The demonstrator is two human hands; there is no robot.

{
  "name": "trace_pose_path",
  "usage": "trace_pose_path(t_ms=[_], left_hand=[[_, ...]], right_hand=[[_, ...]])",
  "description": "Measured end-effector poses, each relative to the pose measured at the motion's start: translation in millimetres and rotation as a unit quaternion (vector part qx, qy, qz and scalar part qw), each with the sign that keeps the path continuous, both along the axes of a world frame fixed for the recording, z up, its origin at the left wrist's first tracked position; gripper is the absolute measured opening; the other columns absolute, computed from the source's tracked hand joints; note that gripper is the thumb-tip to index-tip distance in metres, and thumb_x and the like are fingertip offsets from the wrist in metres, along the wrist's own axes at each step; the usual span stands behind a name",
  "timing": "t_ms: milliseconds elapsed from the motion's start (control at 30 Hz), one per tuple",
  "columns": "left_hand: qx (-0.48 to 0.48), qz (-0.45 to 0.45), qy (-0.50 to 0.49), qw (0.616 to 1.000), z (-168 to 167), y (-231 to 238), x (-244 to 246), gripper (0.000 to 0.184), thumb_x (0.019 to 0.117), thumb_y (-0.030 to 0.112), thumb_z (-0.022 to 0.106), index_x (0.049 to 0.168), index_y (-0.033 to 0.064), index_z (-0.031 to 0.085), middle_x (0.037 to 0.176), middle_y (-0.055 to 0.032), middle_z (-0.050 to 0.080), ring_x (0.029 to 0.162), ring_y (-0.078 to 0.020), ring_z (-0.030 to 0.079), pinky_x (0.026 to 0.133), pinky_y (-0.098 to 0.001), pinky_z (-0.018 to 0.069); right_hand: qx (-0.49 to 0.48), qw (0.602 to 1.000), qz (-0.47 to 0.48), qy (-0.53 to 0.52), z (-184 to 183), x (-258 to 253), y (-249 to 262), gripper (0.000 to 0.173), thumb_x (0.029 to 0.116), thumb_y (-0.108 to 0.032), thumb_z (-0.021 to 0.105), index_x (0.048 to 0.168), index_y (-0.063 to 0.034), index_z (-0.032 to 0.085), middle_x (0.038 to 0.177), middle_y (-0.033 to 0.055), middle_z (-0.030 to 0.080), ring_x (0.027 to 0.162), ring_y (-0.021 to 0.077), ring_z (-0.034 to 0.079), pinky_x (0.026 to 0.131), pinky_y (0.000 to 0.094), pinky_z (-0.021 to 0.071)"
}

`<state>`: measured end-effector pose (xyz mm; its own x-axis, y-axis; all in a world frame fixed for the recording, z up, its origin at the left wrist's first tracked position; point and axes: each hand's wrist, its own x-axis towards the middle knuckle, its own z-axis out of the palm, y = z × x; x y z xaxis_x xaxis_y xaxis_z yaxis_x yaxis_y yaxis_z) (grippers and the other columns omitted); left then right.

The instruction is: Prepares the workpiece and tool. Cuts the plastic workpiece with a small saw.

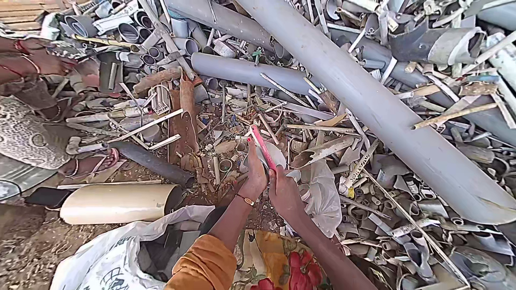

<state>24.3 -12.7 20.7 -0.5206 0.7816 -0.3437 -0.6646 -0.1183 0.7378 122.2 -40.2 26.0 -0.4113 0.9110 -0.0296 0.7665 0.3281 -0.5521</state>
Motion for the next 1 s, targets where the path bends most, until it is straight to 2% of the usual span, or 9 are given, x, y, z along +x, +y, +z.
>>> trace_pose_path(t_ms=[67,267,333,467,567,667,733,900,1000], left_hand=[[0.003,0.012,-0.007,1.0,-1.8,-0.1,-2.3,0.062,0.109,0.053,0.014,0.145,0.0138,0.044,0.131,-0.013,0.059,0.116,-0.0216,0.06,0.095,-0.0423,0.0508],[0.034,-0.01,-0.071,0.997,-4.0,6.7,-1.6,0.07,0.1045,0.064,0.016,0.133,0.0122,0.054,0.111,-0.0125,0.067,0.099,-0.0236,0.067,0.083,-0.0435,0.0564],[0.021,-0.029,-0.09,0.995,-2.7,3.8,-1.2,0.076,0.1032,0.067,0.016,0.135,0.01,0.055,0.118,-0.0151,0.066,0.107,-0.0269,0.065,0.091,-0.0493,0.0539],[-0.018,-0.013,-0.068,0.997,-4.5,2.1,0.8,0.07,0.1052,0.063,0.02,0.142,0.0111,0.049,0.128,-0.0164,0.061,0.115,-0.0272,0.061,0.095,-0.0511,0.0514],[-0.026,0.027,-0.069,0.997,-7.2,-1.9,-7.6,0.064,0.1068,0.059,0.022,0.149,0.015,0.042,0.139,-0.0145,0.055,0.125,-0.0262,0.056,0.1,-0.0517,0.0487],[-0.037,0.031,-0.109,0.993,1.4,-5.3,-13.7,0.07,0.1041,0.065,0.019,0.141,0.0125,0.048,0.125,-0.0154,0.062,0.111,-0.0275,0.063,0.09,-0.0522,0.0529],[-0.039,0.015,-0.117,0.992,4.3,-8.9,-11.7,0.072,0.1035,0.066,0.02,0.143,0.0119,0.047,0.127,-0.0167,0.061,0.114,-0.0289,0.061,0.093,-0.0547,0.0513],[0.036,0.018,-0.103,0.994,-5.8,-4.4,-17.8,0.067,0.1073,0.057,0.014,0.132,0.0053,0.049,0.114,-0.0194,0.066,0.101,-0.0302,0.068,0.082,-0.0488,0.0575],[-0.005,-0.005,-0.048,0.999,-7.8,-3.0,-13.8,0.069,0.1055,0.062,0.016,0.138,0.0099,0.048,0.12,-0.0154,0.063,0.107,-0.0274,0.064,0.088,-0.0528,0.0542]], right_hand=[[-0.029,0.999,0.03,-0.006,2.6,-2.8,0.0,0.04,0.1123,-0.03,0.033,0.124,-0.0018,0.059,0.088,0.0182,0.069,0.09,0.0372,0.071,0.077,0.0513,0.0547],[0.034,0.992,-0.017,0.12,0.2,7.4,20.3,0.041,0.1115,-0.026,0.037,0.106,0.0031,0.065,0.074,0.0138,0.063,0.074,0.0297,0.066,0.069,0.0471,0.052],[0.049,0.986,-0.072,0.142,2.5,14.3,33.8,0.04,0.1119,-0.023,0.037,0.111,0.0051,0.065,0.076,0.0145,0.062,0.074,0.0283,0.064,0.071,0.0465,0.0513],[0.06,0.997,-0.057,-0.002,-5.6,14.4,25.7,0.044,0.1124,-0.029,0.034,0.126,0.0015,0.063,0.086,0.0204,0.071,0.089,0.0395,0.073,0.077,0.0537,0.0556],[0.041,0.998,0.017,-0.036,-12.3,5.8,4.8,0.043,0.1125,-0.032,0.033,0.12,-0.0007,0.062,0.083,0.0187,0.07,0.086,0.0384,0.073,0.073,0.0512,0.0556],[0.024,1.0,-0.003,-0.013,-8.7,9.6,15.9,0.045,0.1126,-0.032,0.033,0.123,0.0007,0.063,0.086,0.0206,0.07,0.088,0.0402,0.072,0.076,0.0539,0.0549],[0.022,0.999,-0.036,-0.011,-9.0,14.4,23.8,0.045,0.1129,-0.031,0.032,0.126,0.0006,0.061,0.088,0.0212,0.07,0.091,0.041,0.072,0.078,0.0549,0.0545],[0.066,0.996,0.06,-0.01,-13.2,2.8,4.9,0.046,0.1111,-0.037,0.035,0.116,-0.0018,0.065,0.081,0.0188,0.07,0.082,0.0391,0.073,0.07,0.0528,0.0561],[0.022,0.999,-0.031,0.023,-15.1,9.3,26.8,0.048,0.1119,-0.036,0.035,0.128,-0.0025,0.064,0.092,0.0205,0.072,0.093,0.0392,0.072,0.079,0.0545,0.0554]])
